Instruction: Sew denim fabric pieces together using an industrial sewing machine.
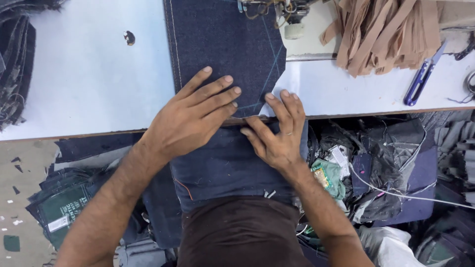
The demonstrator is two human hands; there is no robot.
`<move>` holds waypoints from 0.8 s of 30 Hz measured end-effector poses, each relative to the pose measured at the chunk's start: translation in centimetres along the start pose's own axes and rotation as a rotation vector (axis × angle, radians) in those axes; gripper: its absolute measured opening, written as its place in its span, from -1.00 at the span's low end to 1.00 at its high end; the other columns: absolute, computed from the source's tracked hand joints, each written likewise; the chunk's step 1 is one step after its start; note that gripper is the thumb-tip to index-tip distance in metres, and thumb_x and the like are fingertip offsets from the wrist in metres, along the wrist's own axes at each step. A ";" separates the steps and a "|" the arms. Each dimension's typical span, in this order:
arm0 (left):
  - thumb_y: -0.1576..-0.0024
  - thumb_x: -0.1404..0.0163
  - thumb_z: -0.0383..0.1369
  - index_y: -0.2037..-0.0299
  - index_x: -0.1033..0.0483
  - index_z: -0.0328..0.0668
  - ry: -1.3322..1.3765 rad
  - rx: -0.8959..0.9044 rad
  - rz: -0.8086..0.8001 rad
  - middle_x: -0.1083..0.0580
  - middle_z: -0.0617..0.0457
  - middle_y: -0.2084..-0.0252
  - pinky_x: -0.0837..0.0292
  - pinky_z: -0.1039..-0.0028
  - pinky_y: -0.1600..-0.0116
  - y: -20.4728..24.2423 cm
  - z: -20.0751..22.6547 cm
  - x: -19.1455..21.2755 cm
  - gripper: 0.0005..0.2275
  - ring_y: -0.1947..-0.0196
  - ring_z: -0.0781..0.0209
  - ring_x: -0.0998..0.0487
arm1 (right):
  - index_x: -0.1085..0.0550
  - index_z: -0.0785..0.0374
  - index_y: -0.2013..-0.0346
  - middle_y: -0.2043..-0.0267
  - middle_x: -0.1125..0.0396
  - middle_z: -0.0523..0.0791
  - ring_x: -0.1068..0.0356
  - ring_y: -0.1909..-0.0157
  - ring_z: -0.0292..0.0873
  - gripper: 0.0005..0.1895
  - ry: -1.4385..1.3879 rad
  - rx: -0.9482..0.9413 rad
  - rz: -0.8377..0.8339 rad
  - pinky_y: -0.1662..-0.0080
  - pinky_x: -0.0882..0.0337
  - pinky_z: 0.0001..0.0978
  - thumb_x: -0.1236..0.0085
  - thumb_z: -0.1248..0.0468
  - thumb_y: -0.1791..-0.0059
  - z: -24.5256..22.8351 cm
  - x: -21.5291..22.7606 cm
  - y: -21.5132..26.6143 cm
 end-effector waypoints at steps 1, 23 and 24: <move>-0.22 -0.14 -0.34 0.01 -0.66 -0.17 0.052 0.020 0.012 -0.49 0.05 -0.28 -0.04 0.09 -0.59 0.0 -0.2 0.0 -0.81 -0.42 0.13 -0.33 | -0.56 0.06 0.02 -0.40 -0.13 -0.01 0.00 -0.52 0.14 -0.65 -0.019 0.007 -0.020 -0.49 -0.08 0.24 -0.51 0.11 0.02 0.4 0.0 0.0; -0.20 -0.20 -0.39 -0.03 -0.64 -0.16 0.136 0.088 0.058 -0.49 0.05 -0.26 -0.05 0.14 -0.60 -0.2 0.2 -0.4 -0.79 -0.42 0.12 -0.35 | -0.63 0.00 -0.05 -0.18 -0.35 -0.14 -0.21 -0.38 -0.02 -0.68 -0.047 0.053 -0.100 -0.49 -0.09 0.16 -0.39 0.27 0.01 1.6 2.3 -3.2; -0.20 -0.20 -0.39 -0.03 -0.64 -0.16 0.137 0.087 0.058 -0.49 0.05 -0.26 -0.05 0.14 -0.60 -0.3 0.3 -0.4 -0.79 -0.42 0.12 -0.35 | -0.63 0.00 -0.05 -0.18 -0.35 -0.14 -0.21 -0.38 -0.02 -0.68 -0.046 0.052 -0.100 -0.49 -0.09 0.16 -0.39 0.27 0.01 1.6 2.4 -3.0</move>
Point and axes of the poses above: each hand's wrist, its own y-axis away from the middle knuckle, its own x-axis out of the back of the hand, z = x × y, the point moved 4 cm from there along -y, towards the middle knuckle
